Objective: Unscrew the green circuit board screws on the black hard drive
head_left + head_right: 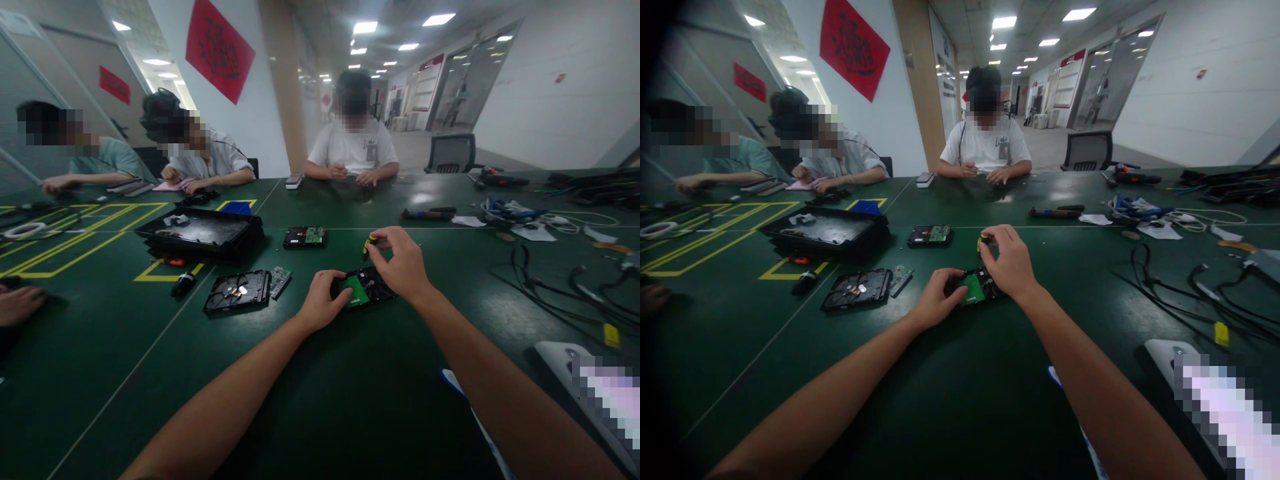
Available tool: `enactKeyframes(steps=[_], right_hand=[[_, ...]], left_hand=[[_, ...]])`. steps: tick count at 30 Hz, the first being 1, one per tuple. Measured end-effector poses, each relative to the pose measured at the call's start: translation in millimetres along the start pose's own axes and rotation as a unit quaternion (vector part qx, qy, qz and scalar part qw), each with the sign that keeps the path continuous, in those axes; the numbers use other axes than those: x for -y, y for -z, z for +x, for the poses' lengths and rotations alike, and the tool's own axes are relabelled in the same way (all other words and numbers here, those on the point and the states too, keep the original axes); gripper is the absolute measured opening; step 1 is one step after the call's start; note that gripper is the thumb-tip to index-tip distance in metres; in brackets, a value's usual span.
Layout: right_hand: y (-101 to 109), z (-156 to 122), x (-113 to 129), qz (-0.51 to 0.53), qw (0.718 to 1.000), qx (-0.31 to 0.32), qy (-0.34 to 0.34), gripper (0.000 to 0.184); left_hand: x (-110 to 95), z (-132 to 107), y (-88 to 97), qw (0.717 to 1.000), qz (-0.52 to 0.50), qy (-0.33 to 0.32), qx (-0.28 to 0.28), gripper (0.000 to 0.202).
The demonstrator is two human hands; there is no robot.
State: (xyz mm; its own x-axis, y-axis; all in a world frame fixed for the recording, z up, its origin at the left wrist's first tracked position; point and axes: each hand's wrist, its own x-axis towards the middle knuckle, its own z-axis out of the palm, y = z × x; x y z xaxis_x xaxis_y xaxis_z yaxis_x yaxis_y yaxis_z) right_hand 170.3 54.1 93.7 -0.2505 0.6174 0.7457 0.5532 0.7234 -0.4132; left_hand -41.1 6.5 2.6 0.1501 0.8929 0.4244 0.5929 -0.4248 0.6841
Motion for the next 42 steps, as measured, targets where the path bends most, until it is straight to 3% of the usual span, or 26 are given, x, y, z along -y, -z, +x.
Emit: enactKeyframes(steps=[3,7,17,27,42], right_hand=[[0.4,0.2,1.1,0.001,1.0,0.0,0.0,0.015],[1.0,0.5,2.5,0.0,1.0,-0.003,0.001,0.015],[-2.0,-0.7,-1.7,0.022,0.999,-0.004,-0.029,0.02],[2.7,2.0,3.7,0.013,1.0,0.006,0.008,0.015],[4.0,1.7,5.7,0.001,0.999,0.03,0.014,0.018]], left_hand=[[-5.2,-1.5,1.3,0.999,0.029,-0.013,0.037,0.05],[-6.5,-1.4,2.6,0.997,0.047,-0.029,0.05,0.056],[-3.8,-2.6,-4.3,0.998,0.008,-0.002,0.061,0.05],[-5.1,-3.8,-4.7,0.997,0.005,0.007,0.071,0.033],[-2.8,-3.6,3.5,0.993,-0.001,-0.008,0.118,0.036]])
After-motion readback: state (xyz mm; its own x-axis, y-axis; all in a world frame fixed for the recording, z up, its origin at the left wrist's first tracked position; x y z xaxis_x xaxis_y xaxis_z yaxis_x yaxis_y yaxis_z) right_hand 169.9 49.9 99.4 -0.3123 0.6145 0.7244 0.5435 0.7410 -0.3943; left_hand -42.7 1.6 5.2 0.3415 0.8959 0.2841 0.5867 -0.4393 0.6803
